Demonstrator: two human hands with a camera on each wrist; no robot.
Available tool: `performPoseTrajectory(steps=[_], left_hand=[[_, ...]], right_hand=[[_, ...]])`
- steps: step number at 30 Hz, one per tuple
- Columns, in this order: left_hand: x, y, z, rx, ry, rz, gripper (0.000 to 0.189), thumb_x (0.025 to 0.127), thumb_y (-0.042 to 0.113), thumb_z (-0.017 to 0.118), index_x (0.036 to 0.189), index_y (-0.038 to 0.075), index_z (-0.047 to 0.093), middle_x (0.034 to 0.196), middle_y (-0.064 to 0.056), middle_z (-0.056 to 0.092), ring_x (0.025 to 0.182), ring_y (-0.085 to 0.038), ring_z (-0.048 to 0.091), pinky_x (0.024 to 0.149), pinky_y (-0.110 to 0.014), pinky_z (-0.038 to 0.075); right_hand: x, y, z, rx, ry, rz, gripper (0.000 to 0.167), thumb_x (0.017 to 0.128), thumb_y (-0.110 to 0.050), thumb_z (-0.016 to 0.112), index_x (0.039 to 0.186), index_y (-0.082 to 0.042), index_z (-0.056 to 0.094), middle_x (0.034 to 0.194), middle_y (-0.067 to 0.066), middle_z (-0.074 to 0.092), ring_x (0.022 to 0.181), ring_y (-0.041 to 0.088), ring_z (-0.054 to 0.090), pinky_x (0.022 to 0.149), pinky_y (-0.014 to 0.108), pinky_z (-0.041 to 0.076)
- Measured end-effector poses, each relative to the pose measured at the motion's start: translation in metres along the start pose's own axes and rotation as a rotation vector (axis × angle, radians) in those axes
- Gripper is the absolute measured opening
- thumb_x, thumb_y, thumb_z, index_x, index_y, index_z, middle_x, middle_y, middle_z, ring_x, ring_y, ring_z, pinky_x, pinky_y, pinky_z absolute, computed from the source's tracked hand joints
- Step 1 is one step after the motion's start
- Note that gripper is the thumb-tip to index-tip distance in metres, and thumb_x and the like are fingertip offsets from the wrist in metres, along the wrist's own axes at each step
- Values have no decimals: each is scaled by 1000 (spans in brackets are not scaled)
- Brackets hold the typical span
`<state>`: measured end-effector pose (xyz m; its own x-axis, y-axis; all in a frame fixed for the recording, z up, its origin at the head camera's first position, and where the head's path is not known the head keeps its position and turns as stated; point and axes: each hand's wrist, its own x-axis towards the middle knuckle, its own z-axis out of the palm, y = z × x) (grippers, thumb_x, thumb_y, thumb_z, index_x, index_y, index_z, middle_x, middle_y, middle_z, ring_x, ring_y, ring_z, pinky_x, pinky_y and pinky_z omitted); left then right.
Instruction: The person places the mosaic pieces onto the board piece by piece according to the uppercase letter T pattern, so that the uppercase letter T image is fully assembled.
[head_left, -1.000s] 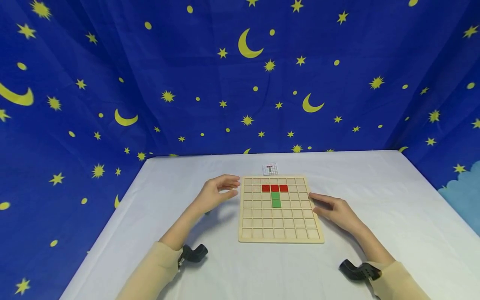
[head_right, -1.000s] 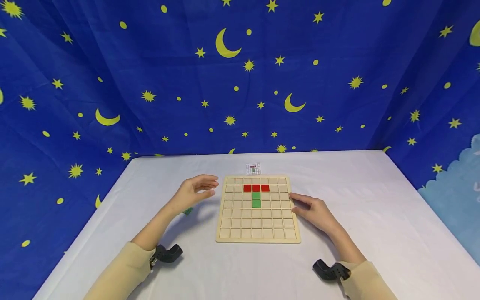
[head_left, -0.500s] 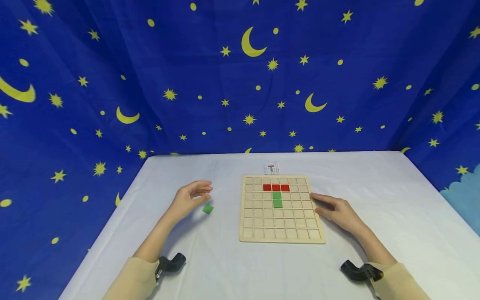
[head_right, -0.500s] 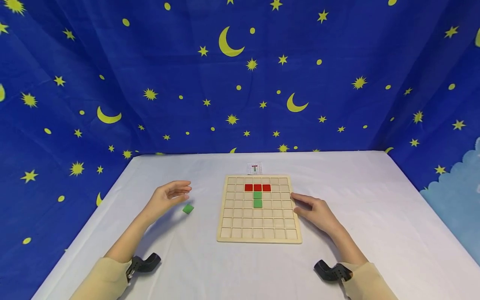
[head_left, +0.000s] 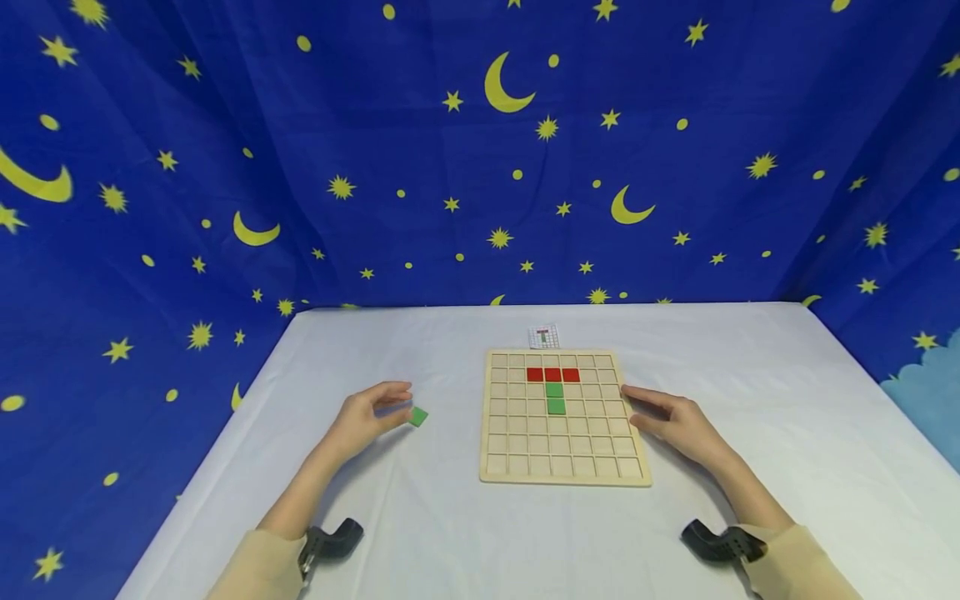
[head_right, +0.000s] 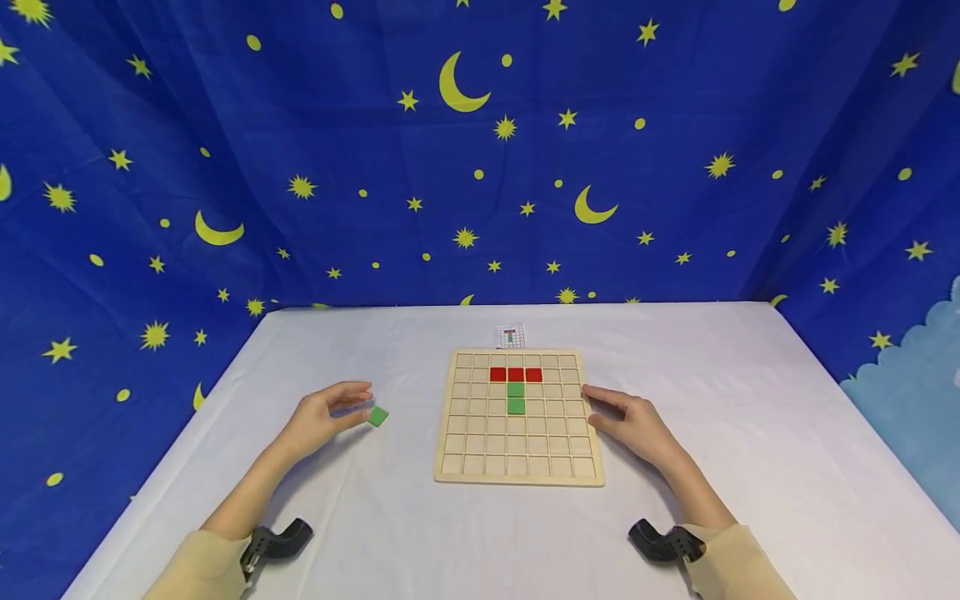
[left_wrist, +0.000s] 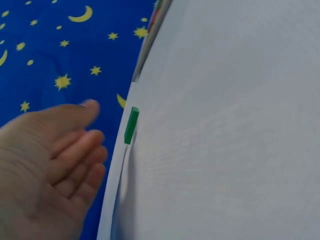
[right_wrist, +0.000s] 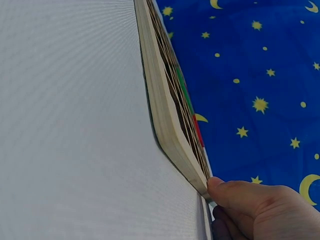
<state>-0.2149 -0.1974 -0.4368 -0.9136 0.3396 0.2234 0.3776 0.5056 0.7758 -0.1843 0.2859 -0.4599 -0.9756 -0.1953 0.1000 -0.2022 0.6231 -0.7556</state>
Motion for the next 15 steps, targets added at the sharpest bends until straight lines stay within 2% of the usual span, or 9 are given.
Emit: performPoseTrajectory(steps=[6,12,15], left_hand=[[-7,-10,5,108,22,23,47,78,12,78,121,1,61,105,-7,68,101,-27,63,92,-44,46],[-6,-18,12,140,23,66,49,78,18,78,122,4,61,106,-1,69,105,-26,60,97,-45,42],[-6,-18,14,159,29,67,49,77,19,79,121,6,62,105,1,68,107,-26,58,97,-45,41]], right_hand=[[1,1,0,12,-13,4,50,88,-21,68,134,-6,54,136,13,50,130,37,37,104,54,29],[1,1,-2,19,-18,1,51,88,-22,68,134,-6,53,137,13,50,130,38,36,104,55,29],[1,0,-2,28,-23,1,50,88,-22,68,134,-6,53,137,12,50,131,38,35,105,55,29]])
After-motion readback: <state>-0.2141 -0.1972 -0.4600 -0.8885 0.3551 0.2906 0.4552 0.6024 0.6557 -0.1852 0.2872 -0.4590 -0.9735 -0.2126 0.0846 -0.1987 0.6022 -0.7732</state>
